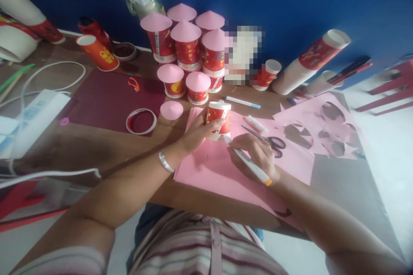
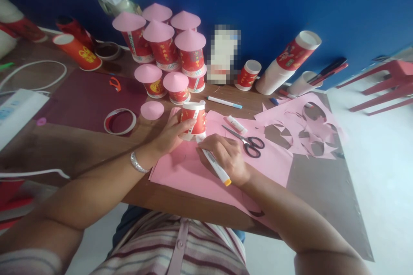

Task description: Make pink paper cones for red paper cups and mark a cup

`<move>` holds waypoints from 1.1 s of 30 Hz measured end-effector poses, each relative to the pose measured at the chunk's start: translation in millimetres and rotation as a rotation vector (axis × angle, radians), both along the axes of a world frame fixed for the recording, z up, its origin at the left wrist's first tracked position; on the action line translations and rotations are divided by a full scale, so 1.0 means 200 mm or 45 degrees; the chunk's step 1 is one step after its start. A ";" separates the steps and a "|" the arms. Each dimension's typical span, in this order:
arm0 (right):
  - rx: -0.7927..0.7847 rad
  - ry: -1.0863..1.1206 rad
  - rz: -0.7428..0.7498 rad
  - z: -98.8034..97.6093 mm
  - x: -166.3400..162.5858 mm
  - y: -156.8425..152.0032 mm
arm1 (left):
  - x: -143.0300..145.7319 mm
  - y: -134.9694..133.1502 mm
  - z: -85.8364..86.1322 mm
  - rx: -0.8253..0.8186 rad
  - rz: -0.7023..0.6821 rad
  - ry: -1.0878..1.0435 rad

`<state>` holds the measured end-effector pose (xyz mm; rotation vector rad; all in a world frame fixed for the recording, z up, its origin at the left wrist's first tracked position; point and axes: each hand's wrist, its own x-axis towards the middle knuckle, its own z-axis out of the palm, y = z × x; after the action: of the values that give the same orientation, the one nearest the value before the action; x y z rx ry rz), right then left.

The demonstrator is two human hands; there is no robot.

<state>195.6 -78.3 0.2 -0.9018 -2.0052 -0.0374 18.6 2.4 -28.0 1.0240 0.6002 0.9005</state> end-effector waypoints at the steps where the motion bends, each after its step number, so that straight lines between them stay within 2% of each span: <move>1: 0.003 0.006 0.003 0.00 0.00 0.00 | 0.00 0.00 0.00 0.008 0.003 0.001; 12: 0.044 0.008 -0.075 -0.01 0.00 0.01 | 0.00 0.00 0.01 0.006 0.023 -0.013; 33: 0.011 0.024 -0.043 0.00 -0.01 -0.01 | 0.01 0.00 0.02 0.002 0.027 -0.018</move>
<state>193.2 -80.7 0.6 -0.9271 -1.9713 -0.0568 19.8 1.5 -24.8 1.0132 0.5995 0.9261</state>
